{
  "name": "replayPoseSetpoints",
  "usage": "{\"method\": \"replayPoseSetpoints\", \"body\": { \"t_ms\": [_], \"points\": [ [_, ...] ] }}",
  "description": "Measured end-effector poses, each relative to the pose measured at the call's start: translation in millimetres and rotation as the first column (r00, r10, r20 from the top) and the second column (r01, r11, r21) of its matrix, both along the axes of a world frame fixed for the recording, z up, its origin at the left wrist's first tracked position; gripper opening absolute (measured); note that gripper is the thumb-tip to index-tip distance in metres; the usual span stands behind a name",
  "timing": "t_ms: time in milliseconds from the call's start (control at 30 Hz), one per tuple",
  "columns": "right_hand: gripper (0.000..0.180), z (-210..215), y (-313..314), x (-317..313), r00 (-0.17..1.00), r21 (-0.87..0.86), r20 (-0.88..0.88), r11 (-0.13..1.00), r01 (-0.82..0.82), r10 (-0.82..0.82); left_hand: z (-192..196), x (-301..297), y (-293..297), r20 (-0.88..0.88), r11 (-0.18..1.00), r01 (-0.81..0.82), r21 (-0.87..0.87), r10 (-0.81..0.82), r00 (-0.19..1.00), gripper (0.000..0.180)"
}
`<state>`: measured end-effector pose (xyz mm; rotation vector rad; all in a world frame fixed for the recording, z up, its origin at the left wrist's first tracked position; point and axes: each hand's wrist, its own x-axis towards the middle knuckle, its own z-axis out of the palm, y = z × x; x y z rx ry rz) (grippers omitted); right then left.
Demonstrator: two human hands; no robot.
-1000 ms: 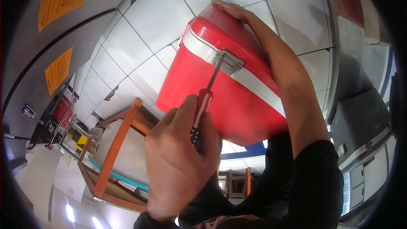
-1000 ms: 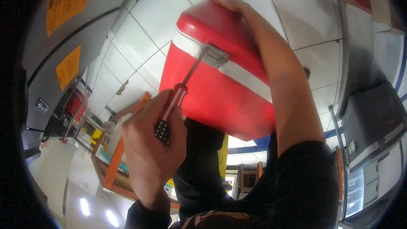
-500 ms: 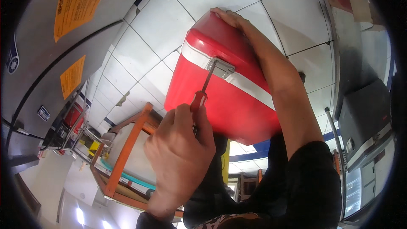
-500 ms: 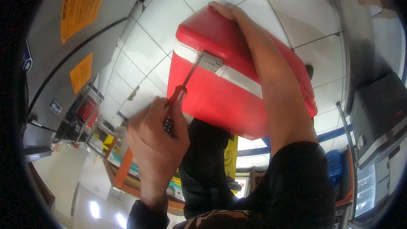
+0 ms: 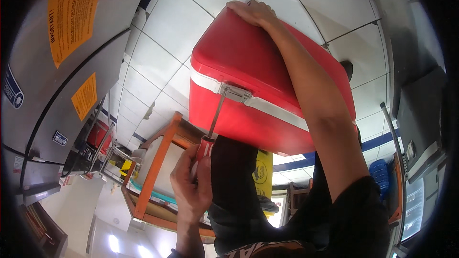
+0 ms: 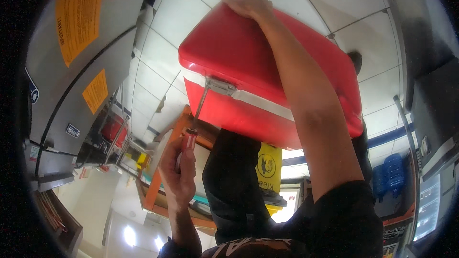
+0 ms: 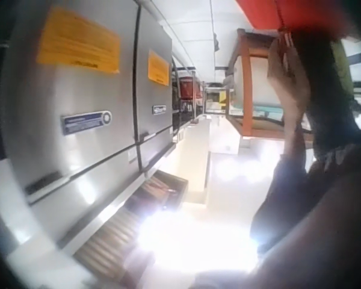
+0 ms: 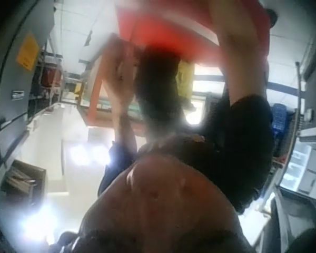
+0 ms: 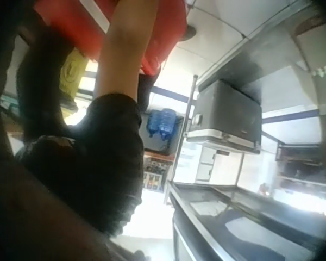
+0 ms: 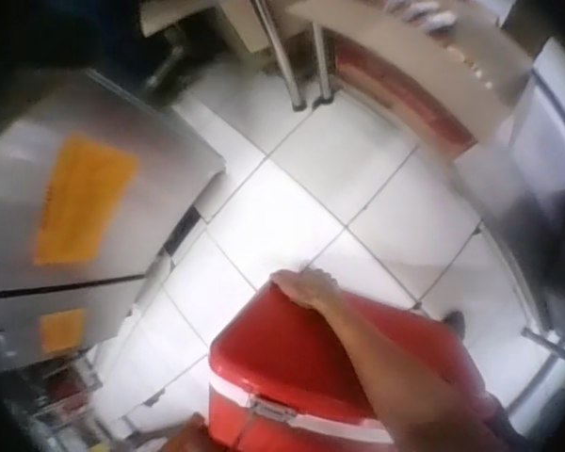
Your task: The person unscrews a metal latch from a red cooler box using a screwdriver and then lifts the lid.
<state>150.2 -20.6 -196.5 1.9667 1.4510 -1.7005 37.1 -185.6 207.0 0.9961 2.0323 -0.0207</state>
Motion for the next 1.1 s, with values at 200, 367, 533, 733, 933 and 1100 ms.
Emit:
{"method": "replayPoseSetpoints", "body": {
  "t_ms": [200, 367, 533, 733, 933, 1100],
  "points": [
    [0.107, 13, -9, 12, 0.999, 0.021, 0.000, 0.999, -0.033, 0.033, -6, -1, -30, 0.285, 0.937, -0.335, -0.103, 0.350, 0.892, 0.034],
    [0.114, 26, -14, 19, 0.999, 0.099, -0.032, 0.994, -0.036, 0.040, -21, -5, -57, 0.433, 0.857, -0.496, -0.137, 0.503, 0.748, 0.042],
    [0.117, 47, -13, 20, 0.997, 0.037, -0.072, 0.999, -0.027, 0.030, -32, -12, -71, 0.476, 0.804, -0.568, -0.176, 0.574, 0.666, 0.041],
    [0.110, 66, -27, 7, 0.995, 0.060, -0.088, 0.997, 0.043, -0.038, -38, -13, -76, 0.563, 0.766, -0.612, -0.196, 0.599, 0.570, 0.040],
    [0.095, 99, -29, -14, 0.987, 0.111, -0.163, 0.994, -0.001, 0.019, -28, -10, -75, 0.520, 0.752, -0.628, -0.202, 0.625, 0.582, 0.041],
    [0.059, 115, -32, -23, 0.956, 0.198, -0.248, 0.974, -0.107, 0.156, -20, -9, -69, 0.508, 0.756, -0.622, -0.206, 0.626, 0.592, 0.040]
  ]
}}
